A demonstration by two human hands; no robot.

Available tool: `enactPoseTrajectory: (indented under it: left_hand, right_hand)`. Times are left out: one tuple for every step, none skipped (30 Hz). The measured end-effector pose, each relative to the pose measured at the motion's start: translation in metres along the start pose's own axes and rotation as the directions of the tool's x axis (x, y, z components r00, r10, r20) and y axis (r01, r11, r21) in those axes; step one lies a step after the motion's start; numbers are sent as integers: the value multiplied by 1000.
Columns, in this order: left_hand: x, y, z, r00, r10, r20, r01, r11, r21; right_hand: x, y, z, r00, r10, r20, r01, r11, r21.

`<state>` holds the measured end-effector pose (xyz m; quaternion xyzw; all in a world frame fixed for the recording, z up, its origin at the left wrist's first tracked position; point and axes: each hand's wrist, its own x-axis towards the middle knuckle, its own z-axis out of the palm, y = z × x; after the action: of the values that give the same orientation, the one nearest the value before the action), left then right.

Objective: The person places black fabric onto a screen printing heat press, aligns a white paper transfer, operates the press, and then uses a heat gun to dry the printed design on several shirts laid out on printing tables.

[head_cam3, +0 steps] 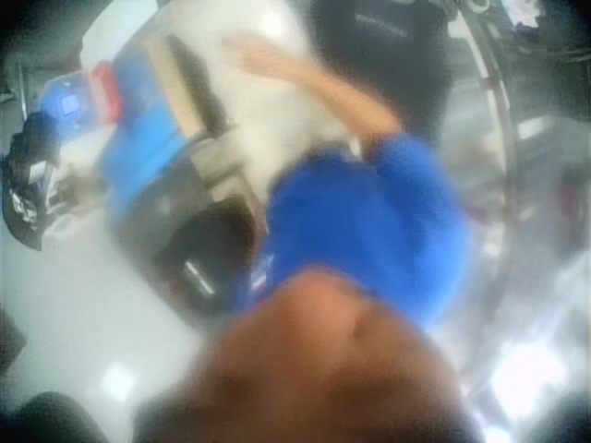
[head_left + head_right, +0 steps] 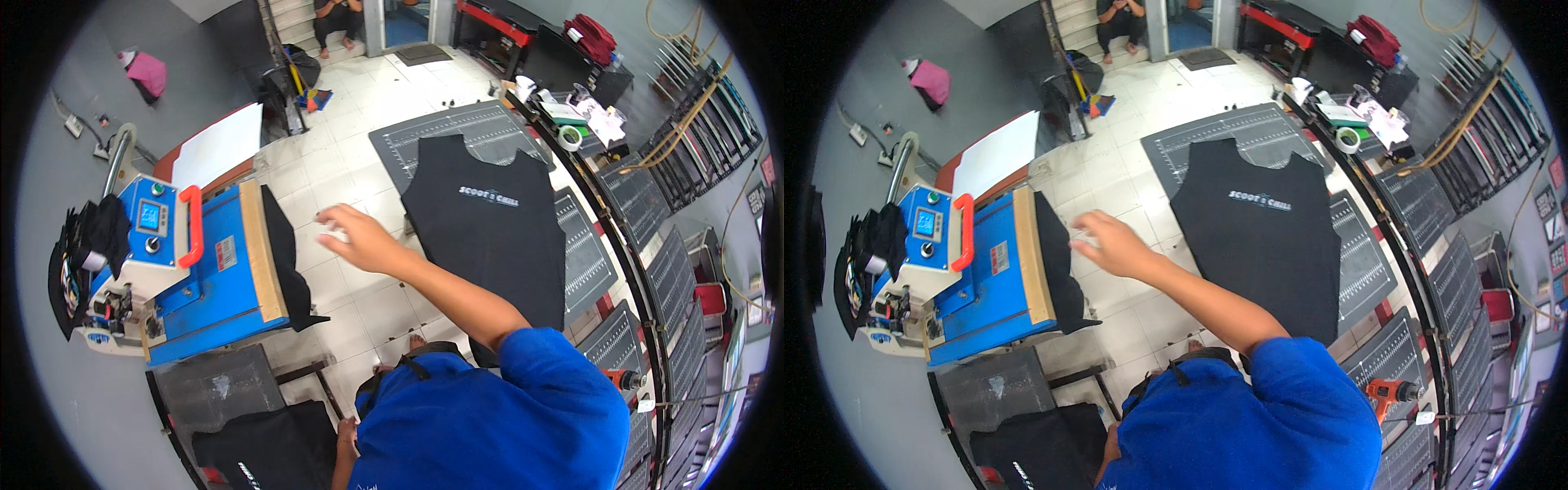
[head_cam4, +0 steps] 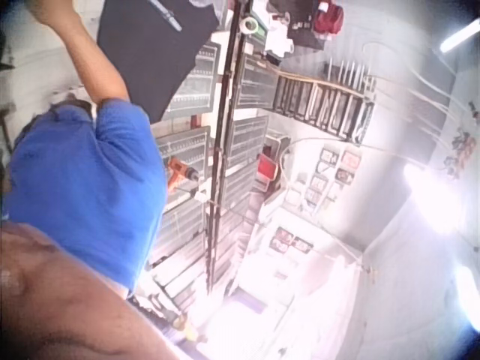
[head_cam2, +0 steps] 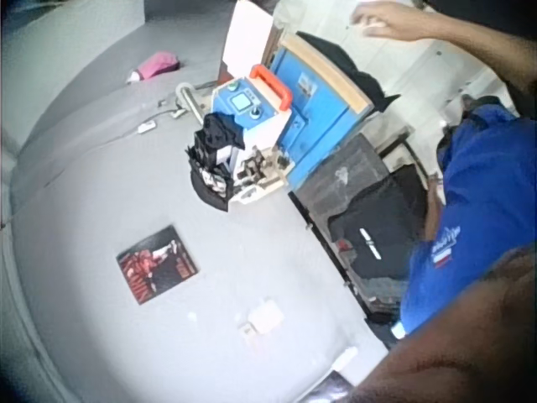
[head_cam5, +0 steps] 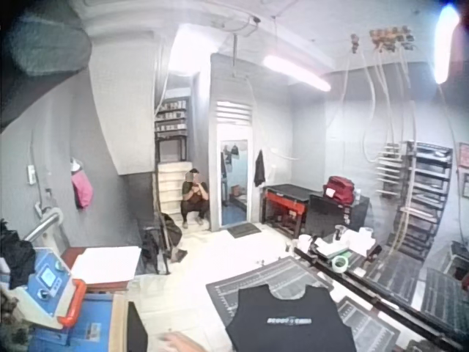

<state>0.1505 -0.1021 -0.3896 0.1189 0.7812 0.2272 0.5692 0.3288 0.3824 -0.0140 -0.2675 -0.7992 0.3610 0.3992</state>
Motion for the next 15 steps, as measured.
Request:
enactPoseTrajectory:
  left_hand:
    - [-10,-14,-1,999,-25,-23,24,999,-45]
    - [-18,-24,-1,998,-48,-39,45,995,-84]
    - [-25,-34,1,996,-69,-60,60,990,-131]
    - [-26,-41,2,993,-87,-74,73,982,-172]
    - [-29,-46,6,990,-110,-85,89,972,-218]
    - [-33,-52,8,987,-128,-100,99,962,-256]
    - [-33,-56,10,984,-139,-108,103,952,-288]
    - [-34,-58,9,982,-147,-120,103,943,-316]
    - [-34,-61,12,978,-162,-128,107,928,-357]
    - [-35,-65,12,975,-172,-139,106,916,-388]
    - [-34,-68,13,973,-181,-145,105,902,-418]
    - [-34,-71,13,971,-190,-149,105,889,-446]
    - [-33,-74,14,968,-197,-155,103,876,-471]
    - [-33,-79,14,965,-207,-161,101,862,-497]
    - [-34,-84,16,962,-217,-167,101,848,-520]
  right_hand:
    - [24,-15,20,996,-85,5,84,996,36]
    - [43,-28,37,986,-169,8,168,983,76]
    - [61,-39,55,975,-221,25,220,975,33]
    - [77,-50,72,961,-272,43,272,962,-10]
    - [90,-56,89,945,-320,66,324,945,-48]
    - [101,-62,102,937,-344,59,348,935,-70]
    - [110,-64,113,929,-368,51,371,924,-94]
    - [118,-66,126,918,-395,42,398,911,-113]
    - [125,-69,139,919,-389,64,394,910,-132]
    - [131,-70,147,921,-381,85,390,908,-154]
    - [135,-68,154,922,-373,106,387,904,-184]
    - [139,-66,162,924,-357,138,377,911,-168]
    - [141,-63,169,926,-338,168,363,918,-157]
    - [140,-62,178,945,-280,169,301,947,-109]
    - [139,-62,185,960,-219,175,233,970,-65]
